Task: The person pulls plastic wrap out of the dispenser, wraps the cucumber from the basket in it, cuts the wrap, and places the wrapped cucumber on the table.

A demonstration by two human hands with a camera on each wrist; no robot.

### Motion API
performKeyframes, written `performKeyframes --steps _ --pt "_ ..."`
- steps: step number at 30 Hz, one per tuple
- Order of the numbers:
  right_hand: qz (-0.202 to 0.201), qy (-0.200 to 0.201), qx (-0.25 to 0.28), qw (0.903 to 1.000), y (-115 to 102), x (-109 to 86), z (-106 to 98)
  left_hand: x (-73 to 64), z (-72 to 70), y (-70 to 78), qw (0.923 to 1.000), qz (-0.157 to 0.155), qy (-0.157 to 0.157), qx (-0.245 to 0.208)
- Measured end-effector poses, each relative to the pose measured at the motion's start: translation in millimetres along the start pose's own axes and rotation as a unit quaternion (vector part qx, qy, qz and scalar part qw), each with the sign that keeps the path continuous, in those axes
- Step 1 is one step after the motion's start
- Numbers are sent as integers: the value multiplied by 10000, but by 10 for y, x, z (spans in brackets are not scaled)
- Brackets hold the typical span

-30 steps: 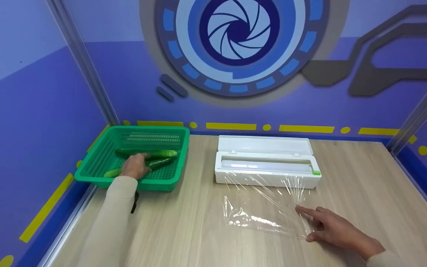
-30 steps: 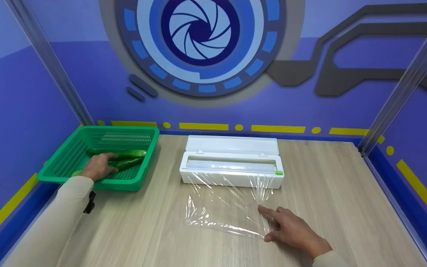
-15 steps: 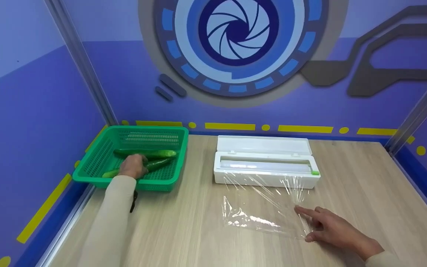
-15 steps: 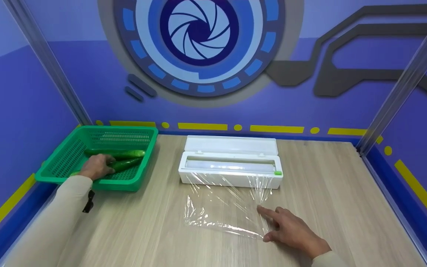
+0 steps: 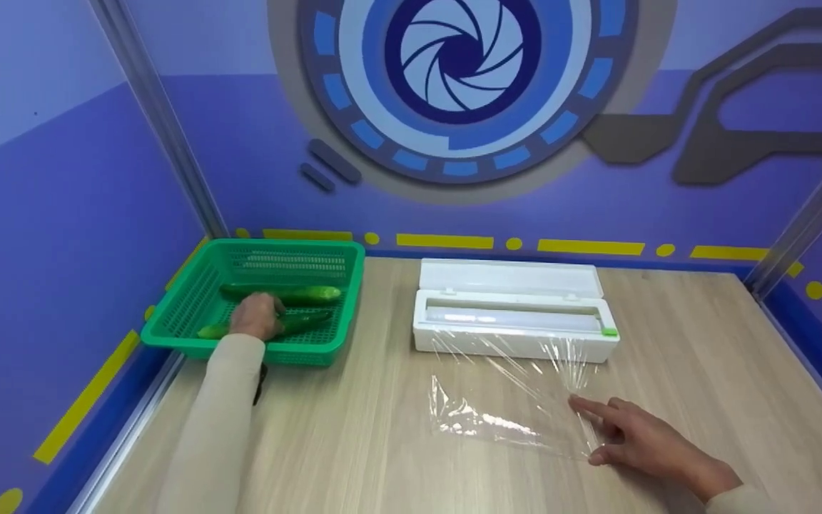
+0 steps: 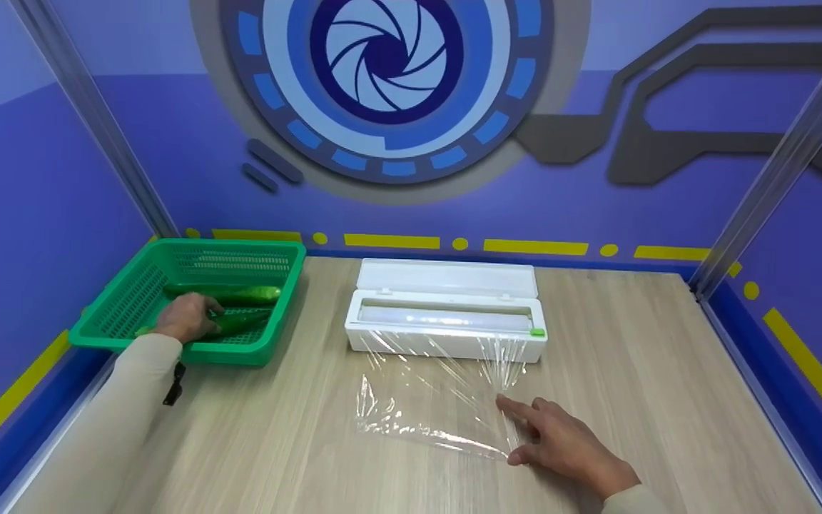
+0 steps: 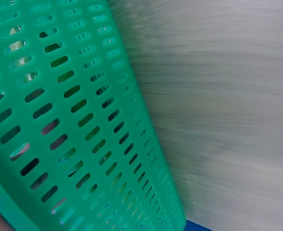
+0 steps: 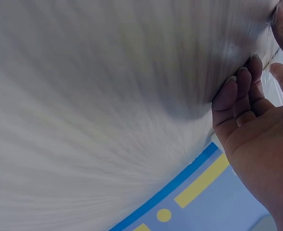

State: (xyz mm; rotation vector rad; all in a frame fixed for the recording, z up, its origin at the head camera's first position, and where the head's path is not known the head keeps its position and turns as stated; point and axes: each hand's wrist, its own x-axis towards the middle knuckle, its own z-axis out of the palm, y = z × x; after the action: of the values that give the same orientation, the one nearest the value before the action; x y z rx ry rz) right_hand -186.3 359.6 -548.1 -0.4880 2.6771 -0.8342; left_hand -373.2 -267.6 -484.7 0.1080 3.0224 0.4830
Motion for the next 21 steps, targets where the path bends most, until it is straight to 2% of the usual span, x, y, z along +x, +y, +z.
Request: performKeyframes --steps 6,8,13,21 --pt "-382 143 -44 9992 18 -8 4 27 26 17 9997 56 -61 237" --pt "-443 170 -54 9989 22 -12 -1 29 41 22 9995 175 29 275" --pt "-288 130 -80 9995 18 -15 -8 24 73 38 9974 548 358 293" --pt "-258 175 -166 9994 21 -17 2 34 59 92 9987 359 30 365"
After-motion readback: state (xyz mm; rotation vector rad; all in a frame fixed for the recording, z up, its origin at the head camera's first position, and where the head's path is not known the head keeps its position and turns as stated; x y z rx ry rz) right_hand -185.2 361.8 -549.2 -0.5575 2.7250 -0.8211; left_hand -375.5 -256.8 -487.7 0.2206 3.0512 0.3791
